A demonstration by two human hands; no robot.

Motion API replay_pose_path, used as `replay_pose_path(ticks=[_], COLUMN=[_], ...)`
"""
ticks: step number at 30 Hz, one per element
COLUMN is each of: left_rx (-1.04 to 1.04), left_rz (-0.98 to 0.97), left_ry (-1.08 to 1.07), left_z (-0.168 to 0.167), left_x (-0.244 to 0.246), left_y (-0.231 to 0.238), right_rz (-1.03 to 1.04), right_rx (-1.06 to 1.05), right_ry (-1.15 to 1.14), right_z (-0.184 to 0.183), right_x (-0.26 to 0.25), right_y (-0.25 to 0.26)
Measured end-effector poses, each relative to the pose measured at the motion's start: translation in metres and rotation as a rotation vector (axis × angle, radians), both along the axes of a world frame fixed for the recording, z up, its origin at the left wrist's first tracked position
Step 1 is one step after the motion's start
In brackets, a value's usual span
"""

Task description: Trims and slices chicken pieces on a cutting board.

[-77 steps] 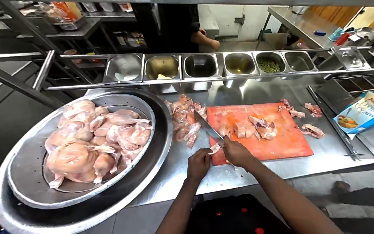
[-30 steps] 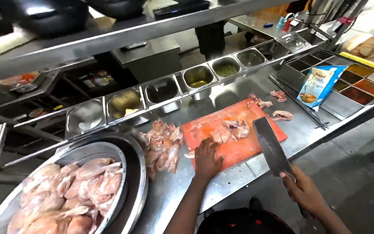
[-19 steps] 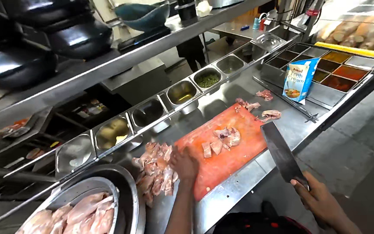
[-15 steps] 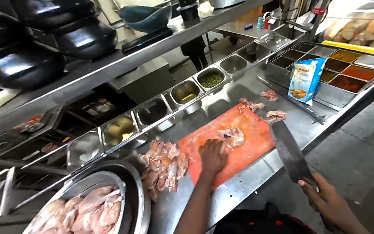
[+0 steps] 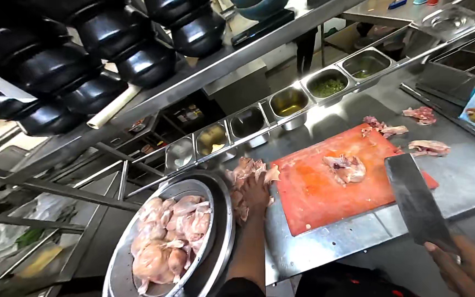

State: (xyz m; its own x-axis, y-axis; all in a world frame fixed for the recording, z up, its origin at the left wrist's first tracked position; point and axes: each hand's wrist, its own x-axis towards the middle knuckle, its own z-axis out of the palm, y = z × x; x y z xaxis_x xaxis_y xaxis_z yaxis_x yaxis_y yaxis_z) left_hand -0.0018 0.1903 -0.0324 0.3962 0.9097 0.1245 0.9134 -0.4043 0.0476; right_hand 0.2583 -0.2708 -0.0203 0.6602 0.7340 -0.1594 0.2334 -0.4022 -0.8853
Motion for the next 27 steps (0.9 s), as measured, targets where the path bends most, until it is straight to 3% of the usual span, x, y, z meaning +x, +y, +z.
replay_pose_path(ticks=[3, 7, 9, 11, 13, 14, 16, 20, 27], left_rx=[-0.072, -0.175, -0.219, -0.355, -0.449, -0.470, -0.558, -0.591, -0.491], left_rz=[0.113, 0.250, -0.009, -0.462, -0.842, -0.924, -0.903, -0.759, -0.701], left_ry=[0.030, -0.081, -0.241, -0.332, -0.178, -0.044, 0.157, 0.210, 0.314], left_z=[0.011, 0.040, 0.049, 0.052, 0.052, 0.053, 0.052, 0.059, 0.058], left_x=[0.007, 0.060, 0.102, 0.148, 0.196, 0.216, 0.242, 0.254, 0.198], left_y=[0.012, 0.005, -0.012, -0.036, -0.059, -0.071, -0.084, -0.074, -0.068], right_rz=[0.008, -0.076, -0.148, -0.196, -0.236, -0.254, -0.281, -0.369, -0.479], right_rx=[0.004, 0.040, 0.057, 0.064, 0.054, 0.047, 0.017, -0.030, 0.019], right_ry=[-0.047, -0.111, -0.133, -0.126, -0.112, -0.110, -0.116, -0.084, 0.022], right_z=[0.001, -0.005, -0.004, -0.002, 0.000, 0.003, 0.008, 0.001, -0.011], right_x=[-0.004, -0.004, -0.003, -0.001, 0.001, 0.002, 0.004, 0.010, 0.012], right_y=[0.004, -0.002, -0.008, -0.018, -0.029, -0.036, -0.053, -0.079, -0.073])
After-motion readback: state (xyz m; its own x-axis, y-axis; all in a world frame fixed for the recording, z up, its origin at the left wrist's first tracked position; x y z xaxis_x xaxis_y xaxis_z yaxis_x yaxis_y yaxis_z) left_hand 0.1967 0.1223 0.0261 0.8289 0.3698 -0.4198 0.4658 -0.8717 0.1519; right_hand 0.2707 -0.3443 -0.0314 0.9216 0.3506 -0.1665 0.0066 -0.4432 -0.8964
